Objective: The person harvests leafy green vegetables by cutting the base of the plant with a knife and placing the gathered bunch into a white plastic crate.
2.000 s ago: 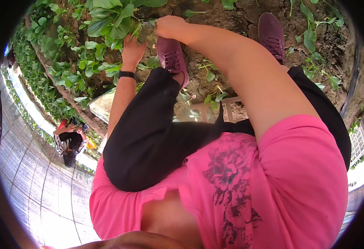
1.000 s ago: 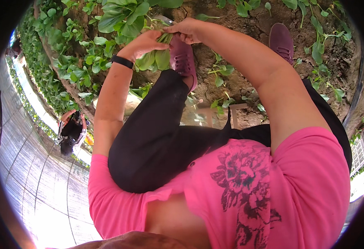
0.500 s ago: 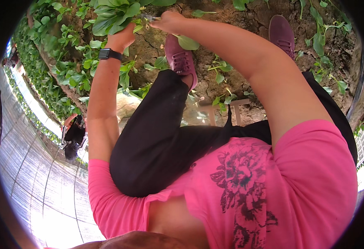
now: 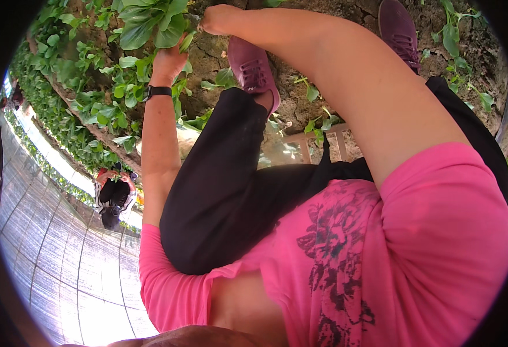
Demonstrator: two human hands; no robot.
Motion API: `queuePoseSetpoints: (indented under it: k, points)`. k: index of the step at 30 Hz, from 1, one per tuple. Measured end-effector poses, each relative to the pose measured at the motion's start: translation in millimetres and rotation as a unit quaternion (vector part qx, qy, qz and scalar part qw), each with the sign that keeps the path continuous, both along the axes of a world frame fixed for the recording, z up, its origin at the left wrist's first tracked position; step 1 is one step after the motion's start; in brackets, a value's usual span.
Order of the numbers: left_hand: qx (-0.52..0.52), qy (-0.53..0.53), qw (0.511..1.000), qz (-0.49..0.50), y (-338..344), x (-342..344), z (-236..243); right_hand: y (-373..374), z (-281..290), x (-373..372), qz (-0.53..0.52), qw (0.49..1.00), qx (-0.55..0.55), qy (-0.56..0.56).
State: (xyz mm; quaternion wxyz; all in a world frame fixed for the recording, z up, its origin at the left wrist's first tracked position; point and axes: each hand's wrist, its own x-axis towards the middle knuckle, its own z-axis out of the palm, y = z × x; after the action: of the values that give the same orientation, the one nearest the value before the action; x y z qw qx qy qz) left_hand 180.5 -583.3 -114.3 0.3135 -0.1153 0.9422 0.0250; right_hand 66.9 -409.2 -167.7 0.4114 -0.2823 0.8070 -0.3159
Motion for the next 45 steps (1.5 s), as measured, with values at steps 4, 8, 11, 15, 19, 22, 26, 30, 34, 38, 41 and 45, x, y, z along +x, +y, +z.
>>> queuePoseSetpoints:
  k: [4, 8, 11, 15, 19, 22, 26, 30, 34, 38, 41, 45]
  points:
    - [-0.002, -0.009, 1.0, 0.008, -7, 4, -2, -4, 15, -1, 0.038, 0.999, 0.03, -0.002]
    - [-0.04, -0.02, 0.999, 0.028, 4, -2, 1, -11, 19, 2, 0.054, 0.993, 0.1, 0.028]
    - [-0.045, -0.004, 0.998, 0.05, 16, -1, 9, -4, 18, 5, 0.063, 0.993, 0.083, 0.049]
    - [-0.053, 0.052, 0.996, 0.041, 35, 15, 20, 14, 24, 8, 0.08, 0.994, 0.06, 0.036]
    - [-0.042, 0.131, 0.99, 0.002, 83, 36, 40, 56, -4, 1, 0.044, 0.999, -0.009, 0.004]
    - [-0.024, 0.126, 0.992, 0.009, 111, 52, 53, 75, 15, 1, -0.115, 0.964, -0.077, -0.226]
    - [0.027, 0.209, 0.977, -0.037, 123, 50, 62, 85, 43, 7, -0.192, 0.878, -0.151, -0.412]
    - [0.097, 0.21, 0.972, -0.037, 123, 36, 78, 92, 38, 6, -0.218, 0.854, -0.188, -0.434]
    - [0.14, 0.273, 0.952, -0.009, 136, 8, 103, 105, 39, -3, -0.229, 0.858, -0.18, -0.424]
    - [0.052, 0.267, 0.958, -0.093, 142, -17, 92, 105, 54, -7, -0.225, 0.804, -0.186, -0.518]
    - [0.028, 0.191, 0.973, -0.128, 132, -35, 74, 107, 61, -12, -0.247, 0.808, -0.167, -0.508]
    - [0.0, 0.121, 0.974, -0.191, 111, -73, 64, 114, 34, -20, -0.257, 0.858, -0.111, -0.431]
